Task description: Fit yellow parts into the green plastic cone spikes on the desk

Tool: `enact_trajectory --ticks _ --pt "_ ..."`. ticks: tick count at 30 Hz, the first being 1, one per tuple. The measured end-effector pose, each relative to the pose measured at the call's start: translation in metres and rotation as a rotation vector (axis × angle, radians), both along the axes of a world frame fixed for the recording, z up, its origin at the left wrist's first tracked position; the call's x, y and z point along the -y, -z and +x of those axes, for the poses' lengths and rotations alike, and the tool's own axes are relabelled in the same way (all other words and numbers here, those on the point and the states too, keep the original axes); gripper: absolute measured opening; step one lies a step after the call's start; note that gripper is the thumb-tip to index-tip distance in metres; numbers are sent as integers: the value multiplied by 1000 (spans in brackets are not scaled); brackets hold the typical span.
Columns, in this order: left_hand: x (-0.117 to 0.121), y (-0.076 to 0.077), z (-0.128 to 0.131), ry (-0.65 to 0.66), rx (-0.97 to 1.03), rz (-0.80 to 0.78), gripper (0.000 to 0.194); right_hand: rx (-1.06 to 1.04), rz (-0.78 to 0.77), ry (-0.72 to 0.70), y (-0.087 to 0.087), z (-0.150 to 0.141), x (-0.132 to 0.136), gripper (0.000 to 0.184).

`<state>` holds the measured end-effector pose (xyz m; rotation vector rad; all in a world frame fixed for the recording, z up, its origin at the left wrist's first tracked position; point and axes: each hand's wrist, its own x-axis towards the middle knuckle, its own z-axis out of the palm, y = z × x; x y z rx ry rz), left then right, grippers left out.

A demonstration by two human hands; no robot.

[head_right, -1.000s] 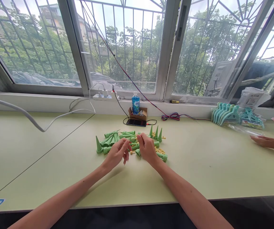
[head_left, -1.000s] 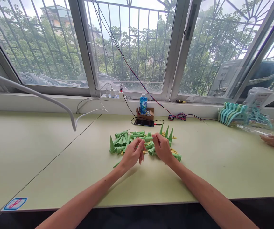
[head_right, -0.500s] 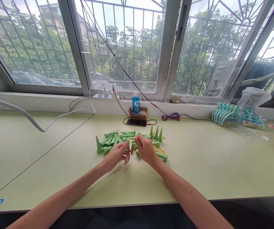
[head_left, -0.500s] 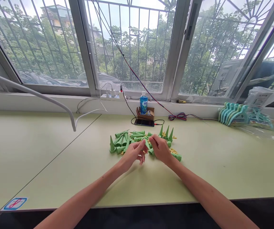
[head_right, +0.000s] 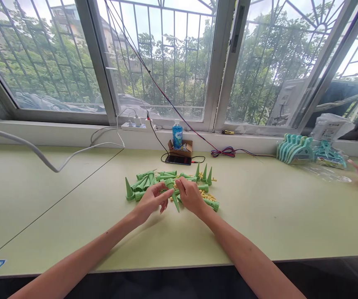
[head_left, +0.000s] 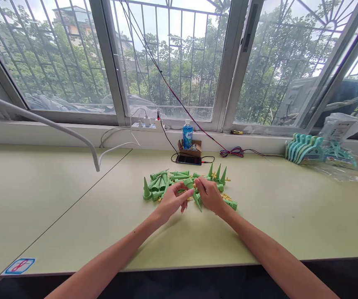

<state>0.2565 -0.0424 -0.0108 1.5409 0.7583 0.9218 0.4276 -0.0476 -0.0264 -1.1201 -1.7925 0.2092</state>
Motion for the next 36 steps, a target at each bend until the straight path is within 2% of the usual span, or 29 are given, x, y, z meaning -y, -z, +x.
enact_trajectory --ticks 4,13,20,28,32,36 --pt "2 -1 0 -27 -30 44 37 10 -20 -4 0 0 0 39" --pt "-5 12 -2 -60 -48 217 44 -25 -37 -41 -2 -3 1 42" --pt "-2 7 0 -96 -46 234 39 -44 -42 -32 -1 -4 0 43" --pt "-4 6 0 -176 35 136 38 -88 10 -5 -2 -5 0 38" --pt "-4 4 1 -135 54 54 33 -98 45 0 -4 -4 2 35" --pt "-5 3 2 -24 128 -132 42 -49 73 -14 -4 -3 2 35"
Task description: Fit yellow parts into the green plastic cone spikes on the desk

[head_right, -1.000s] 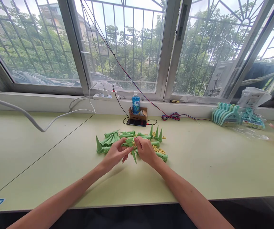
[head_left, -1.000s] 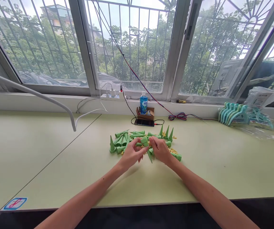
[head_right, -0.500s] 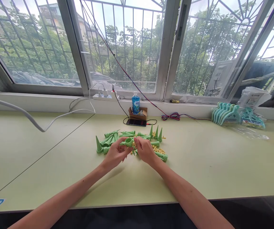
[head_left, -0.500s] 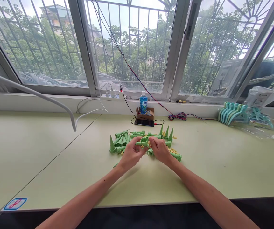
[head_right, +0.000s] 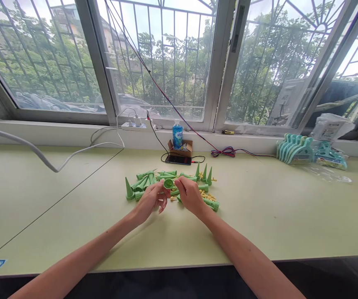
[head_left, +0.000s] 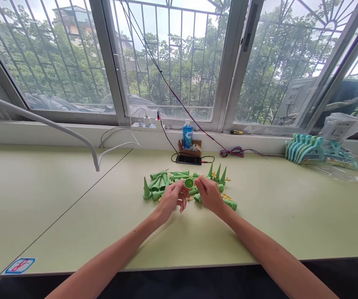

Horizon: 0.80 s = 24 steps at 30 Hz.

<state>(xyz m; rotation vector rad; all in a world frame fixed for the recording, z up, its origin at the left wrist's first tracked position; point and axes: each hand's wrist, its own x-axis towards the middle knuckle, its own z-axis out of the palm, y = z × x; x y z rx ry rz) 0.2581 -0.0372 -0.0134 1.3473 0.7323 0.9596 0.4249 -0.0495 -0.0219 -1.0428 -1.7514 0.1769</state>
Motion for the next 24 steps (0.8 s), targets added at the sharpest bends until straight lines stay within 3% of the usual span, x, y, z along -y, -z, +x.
enact_trajectory --ticks 9,18,24 --pt "-1 1 -1 138 -9 -103 60 56 15 -54 1 1 0 34" --pt "2 -3 -1 183 15 -80 47 56 -32 -9 0 3 1 39" --pt "3 -4 -4 138 -47 20 37 76 -45 -2 1 4 -1 41"
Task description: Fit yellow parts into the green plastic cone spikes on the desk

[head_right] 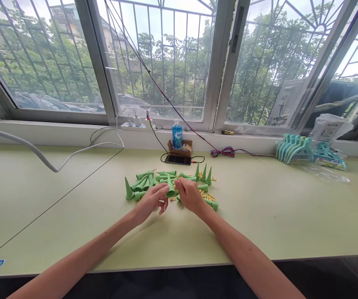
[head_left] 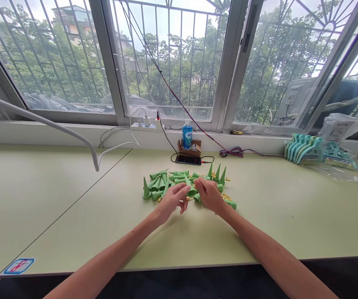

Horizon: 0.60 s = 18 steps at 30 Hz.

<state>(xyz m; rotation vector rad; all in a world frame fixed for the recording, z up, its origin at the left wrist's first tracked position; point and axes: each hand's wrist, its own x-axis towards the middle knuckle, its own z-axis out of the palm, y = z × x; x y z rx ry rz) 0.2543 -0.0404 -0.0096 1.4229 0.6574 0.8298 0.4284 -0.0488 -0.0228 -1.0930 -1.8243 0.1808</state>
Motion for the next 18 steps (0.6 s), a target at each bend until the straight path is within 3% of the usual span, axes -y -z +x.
enact_trajectory --ticks 9,15,18 --pt "6 -1 0 -93 -158 275 37 5 -13 29 1 1 -1 45" --pt "4 7 2 -204 -156 474 30 3 -22 20 2 0 -2 47" --pt "4 7 3 -225 -166 502 29 -14 -40 14 3 -1 -3 46"
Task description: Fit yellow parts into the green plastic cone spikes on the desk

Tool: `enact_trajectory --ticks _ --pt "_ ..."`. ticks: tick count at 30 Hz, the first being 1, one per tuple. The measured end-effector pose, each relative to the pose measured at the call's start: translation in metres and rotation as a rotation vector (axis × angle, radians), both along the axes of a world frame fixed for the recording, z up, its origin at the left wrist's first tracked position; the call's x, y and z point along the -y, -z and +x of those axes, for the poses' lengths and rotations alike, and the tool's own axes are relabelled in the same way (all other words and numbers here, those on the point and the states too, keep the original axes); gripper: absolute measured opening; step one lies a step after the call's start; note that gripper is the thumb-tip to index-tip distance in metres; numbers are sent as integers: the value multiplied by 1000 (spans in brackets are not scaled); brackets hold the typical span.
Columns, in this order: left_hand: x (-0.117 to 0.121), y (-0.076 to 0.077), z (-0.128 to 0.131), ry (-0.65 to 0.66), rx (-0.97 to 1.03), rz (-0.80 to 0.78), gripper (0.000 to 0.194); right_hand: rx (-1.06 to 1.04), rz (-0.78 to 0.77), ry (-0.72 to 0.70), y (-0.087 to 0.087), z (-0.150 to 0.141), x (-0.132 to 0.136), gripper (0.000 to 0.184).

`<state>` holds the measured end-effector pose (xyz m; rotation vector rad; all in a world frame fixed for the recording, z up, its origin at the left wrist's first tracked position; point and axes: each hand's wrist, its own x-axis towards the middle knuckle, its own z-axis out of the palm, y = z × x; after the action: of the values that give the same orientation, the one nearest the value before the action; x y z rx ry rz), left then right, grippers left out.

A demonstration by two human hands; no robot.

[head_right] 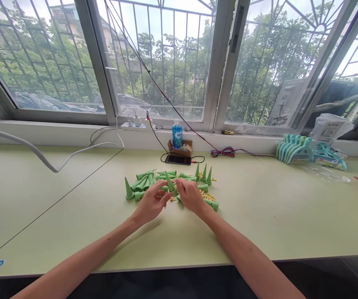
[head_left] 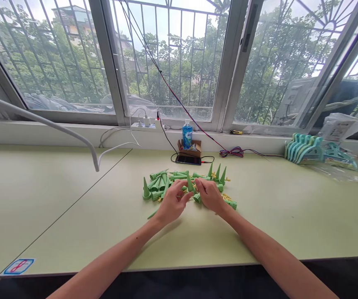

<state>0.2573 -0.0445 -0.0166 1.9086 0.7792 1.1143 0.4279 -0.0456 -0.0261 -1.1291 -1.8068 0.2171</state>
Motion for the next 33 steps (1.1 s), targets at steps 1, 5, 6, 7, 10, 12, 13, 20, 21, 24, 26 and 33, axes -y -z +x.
enact_trajectory --ticks 1,5,6,7,10,12,13,20,21,24,26,33 --pt "0 -1 0 -3 2 -7 29 -10 -3 1 1 0 0 45" --pt "-1 -3 0 -53 20 -82 35 -53 7 18 1 -1 -1 45" --pt "-1 -3 1 -68 28 -103 37 -64 11 23 1 -1 -1 45" --pt "-2 -2 1 -80 42 -123 39 -77 16 30 0 -1 -1 44" --pt "-4 -2 1 -78 100 -187 39 -106 30 49 -2 -1 1 41" --pt "-5 -2 1 -35 117 -264 40 -113 37 55 -4 -1 2 40" --pt "-5 -3 1 1 116 -312 44 -112 41 53 -4 -1 3 40" --pt "-5 -9 0 174 159 -585 62 -51 85 16 -6 0 5 37" --pt "-5 -9 0 178 164 -606 62 -47 84 14 -6 -1 5 37" --pt "-5 -10 -1 191 177 -637 61 -41 77 5 -6 0 5 37" --pt "-5 -10 -1 209 190 -643 57 -42 74 -5 -6 0 4 36" --pt "-6 -8 -4 228 247 -658 44 -38 50 -19 -5 2 3 36"
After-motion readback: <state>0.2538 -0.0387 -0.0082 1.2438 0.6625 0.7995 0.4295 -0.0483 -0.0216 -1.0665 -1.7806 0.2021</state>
